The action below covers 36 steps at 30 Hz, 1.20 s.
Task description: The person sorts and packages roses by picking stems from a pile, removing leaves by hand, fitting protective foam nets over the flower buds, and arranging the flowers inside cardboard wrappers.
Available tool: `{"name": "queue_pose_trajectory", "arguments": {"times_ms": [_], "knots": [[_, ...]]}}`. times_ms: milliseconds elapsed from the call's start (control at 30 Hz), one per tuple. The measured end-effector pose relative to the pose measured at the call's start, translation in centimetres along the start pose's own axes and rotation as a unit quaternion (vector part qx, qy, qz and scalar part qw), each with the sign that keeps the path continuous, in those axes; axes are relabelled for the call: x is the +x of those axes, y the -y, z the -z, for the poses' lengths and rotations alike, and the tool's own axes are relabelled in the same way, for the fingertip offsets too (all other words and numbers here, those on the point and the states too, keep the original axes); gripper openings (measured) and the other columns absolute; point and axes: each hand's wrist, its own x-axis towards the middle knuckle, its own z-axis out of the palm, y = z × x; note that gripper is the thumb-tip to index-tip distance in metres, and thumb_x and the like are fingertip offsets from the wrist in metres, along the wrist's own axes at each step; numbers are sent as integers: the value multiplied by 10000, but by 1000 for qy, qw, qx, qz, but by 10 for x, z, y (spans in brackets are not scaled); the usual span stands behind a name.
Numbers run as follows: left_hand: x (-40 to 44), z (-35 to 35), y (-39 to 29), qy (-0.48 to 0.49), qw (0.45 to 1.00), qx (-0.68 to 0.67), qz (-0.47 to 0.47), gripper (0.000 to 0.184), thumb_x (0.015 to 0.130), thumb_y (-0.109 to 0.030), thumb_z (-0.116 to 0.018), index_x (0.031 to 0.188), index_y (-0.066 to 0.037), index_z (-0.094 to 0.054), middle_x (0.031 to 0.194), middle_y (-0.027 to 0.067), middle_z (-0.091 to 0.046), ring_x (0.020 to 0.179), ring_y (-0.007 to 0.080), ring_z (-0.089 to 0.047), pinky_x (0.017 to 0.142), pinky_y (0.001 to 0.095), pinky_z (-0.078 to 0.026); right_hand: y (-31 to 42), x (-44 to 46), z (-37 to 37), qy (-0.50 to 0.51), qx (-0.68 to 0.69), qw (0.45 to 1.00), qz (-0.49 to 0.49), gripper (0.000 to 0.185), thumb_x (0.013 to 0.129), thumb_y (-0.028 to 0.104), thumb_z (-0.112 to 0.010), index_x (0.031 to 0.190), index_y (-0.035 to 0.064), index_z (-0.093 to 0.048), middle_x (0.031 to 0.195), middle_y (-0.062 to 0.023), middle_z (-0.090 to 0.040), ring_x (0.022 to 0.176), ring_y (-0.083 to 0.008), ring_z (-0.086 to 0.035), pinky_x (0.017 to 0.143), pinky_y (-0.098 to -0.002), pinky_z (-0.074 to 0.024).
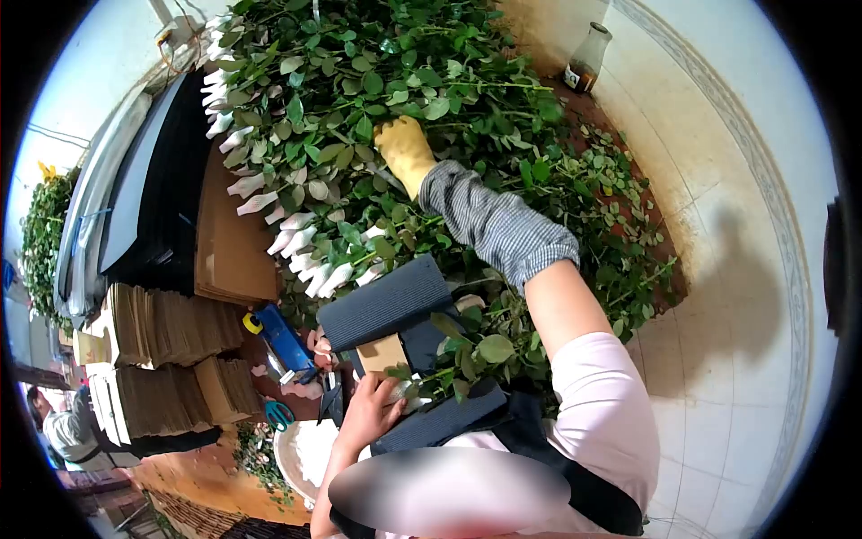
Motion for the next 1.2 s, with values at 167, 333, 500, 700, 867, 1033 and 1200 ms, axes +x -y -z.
{"name": "queue_pose_trajectory", "arguments": {"times_ms": [167,333,500,700,867,1033,1200], "knots": [[-3,-4,4,-21,999,-25,-6,366,834,-141,-742,1175,-56,-639,1113,152,-547,1028,368,-571,890,425,-481,0,-44,50,-10,63,998,-3,246,833,100,-676,1077,123,-685,967,-46,-716,919,-232,-701,876,-345,-518],[-5,-9,6,-35,999,-7,-9,397,803,-139,-759,1184,-83,-662,1099,148,-539,1024,363,-564,888,428,-484,-11,-91,53,-115,98,981,124,268,943,104,-576,1199,155,-635,1048,-28,-717,871,-180,-670,772,-348,-539],[-4,-8,2,-52,998,11,-25,396,784,-116,-761,1168,-72,-676,1064,136,-545,996,348,-566,854,430,-485,-6,-170,110,-104,-18,981,160,240,896,108,-594,1106,209,-653,827,12,-676,761,-158,-673,719,-308,-532],[-7,-10,2,-67,998,-14,-14,369,806,-109,-743,1169,-68,-691,1081,136,-546,1030,347,-561,877,421,-475,-62,-189,-68,-244,341,906,60,169,955,89,-547,1059,87,-680,821,-86,-662,787,-236,-658,779,-344,-541],[-6,-13,7,-68,997,-44,-15,367,807,-110,-747,1168,-77,-694,1074,122,-550,1027,324,-548,900,397,-446,-83,-178,-47,281,181,940,70,613,897,35,-514,1497,121,-425,1390,-177,-572,1224,-342,-586,1039,-438,-471],[-4,-14,10,-74,996,-43,-23,371,779,-96,-769,1142,-67,-698,1042,117,-551,970,308,-551,859,396,-451,-96,-111,51,144,389,904,105,590,930,229,-624,1478,107,-441,1454,-185,-516,1295,-338,-536,1107,-394,-423],[-3,-11,5,-74,997,-24,-20,375,770,-86,-778,1136,-65,-696,1028,108,-560,935,288,-563,836,388,-462,-67,-35,5,-29,118,991,-57,305,901,140,-612,1202,93,-625,1048,-90,-720,991,-307,-676,909,-418,-495]]}}
